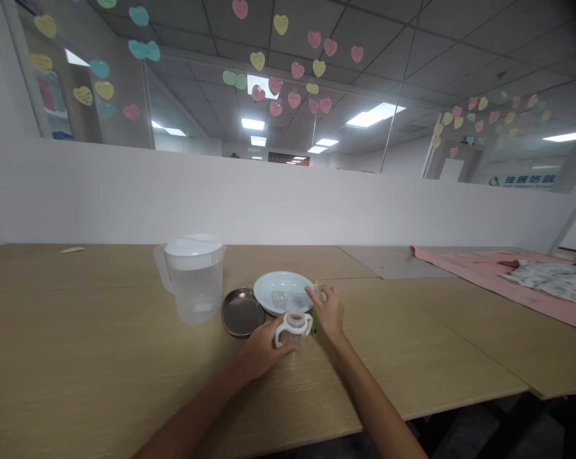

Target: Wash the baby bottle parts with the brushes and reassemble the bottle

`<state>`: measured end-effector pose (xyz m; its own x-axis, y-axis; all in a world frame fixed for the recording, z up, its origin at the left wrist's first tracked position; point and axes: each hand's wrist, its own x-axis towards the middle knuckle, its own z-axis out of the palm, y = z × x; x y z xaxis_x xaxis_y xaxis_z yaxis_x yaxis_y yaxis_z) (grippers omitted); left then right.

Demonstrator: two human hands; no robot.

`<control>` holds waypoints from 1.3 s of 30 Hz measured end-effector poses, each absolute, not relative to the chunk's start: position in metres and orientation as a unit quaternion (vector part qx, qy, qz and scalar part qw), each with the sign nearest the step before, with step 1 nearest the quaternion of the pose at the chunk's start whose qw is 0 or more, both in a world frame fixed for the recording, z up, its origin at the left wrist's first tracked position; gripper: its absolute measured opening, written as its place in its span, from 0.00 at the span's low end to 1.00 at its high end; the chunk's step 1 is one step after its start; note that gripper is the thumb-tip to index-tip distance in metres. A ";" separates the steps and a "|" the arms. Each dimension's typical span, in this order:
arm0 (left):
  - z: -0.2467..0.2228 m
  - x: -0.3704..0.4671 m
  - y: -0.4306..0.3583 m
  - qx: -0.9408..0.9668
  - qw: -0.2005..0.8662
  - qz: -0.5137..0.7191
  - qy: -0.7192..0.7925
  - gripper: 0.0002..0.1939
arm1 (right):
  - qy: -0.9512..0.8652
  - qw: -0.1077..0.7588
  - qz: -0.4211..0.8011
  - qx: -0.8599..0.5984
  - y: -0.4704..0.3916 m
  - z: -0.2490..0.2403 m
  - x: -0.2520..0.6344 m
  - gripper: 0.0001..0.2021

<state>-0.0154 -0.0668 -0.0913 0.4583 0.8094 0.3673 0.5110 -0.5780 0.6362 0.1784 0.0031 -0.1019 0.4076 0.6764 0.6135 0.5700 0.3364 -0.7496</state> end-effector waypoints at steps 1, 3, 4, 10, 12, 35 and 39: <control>-0.091 -0.016 -0.067 0.826 0.225 0.333 0.397 0.30 | -0.550 0.586 0.013 -0.595 0.003 -0.102 0.178 0.22; -0.091 -0.016 -0.067 0.826 0.225 0.336 0.394 0.30 | -0.572 0.534 -0.032 -0.621 0.002 -0.103 0.177 0.22; -0.091 -0.016 -0.067 0.825 0.226 0.336 0.395 0.30 | -0.586 0.516 -0.040 -0.624 0.003 -0.104 0.176 0.21; -0.092 -0.017 -0.066 0.822 0.237 0.332 0.397 0.31 | -0.635 0.461 -0.027 -0.619 0.004 -0.106 0.176 0.20; -0.092 -0.017 -0.065 0.822 0.233 0.335 0.397 0.31 | -0.650 0.457 -0.017 -0.607 0.004 -0.106 0.177 0.18; -0.086 -0.027 -0.057 0.749 0.233 0.479 0.394 0.20 | -0.584 0.597 0.233 -0.499 0.020 -0.114 0.181 0.25; -0.077 -0.058 -0.039 0.647 0.063 0.586 0.484 0.18 | -0.622 0.556 0.160 -0.528 0.015 -0.113 0.180 0.23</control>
<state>-0.0576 -0.0385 -0.0775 -0.1551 0.7001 0.6970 0.5534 -0.5229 0.6483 0.1804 0.0151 -0.1135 0.1751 0.8338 0.5236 0.4788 0.3925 -0.7853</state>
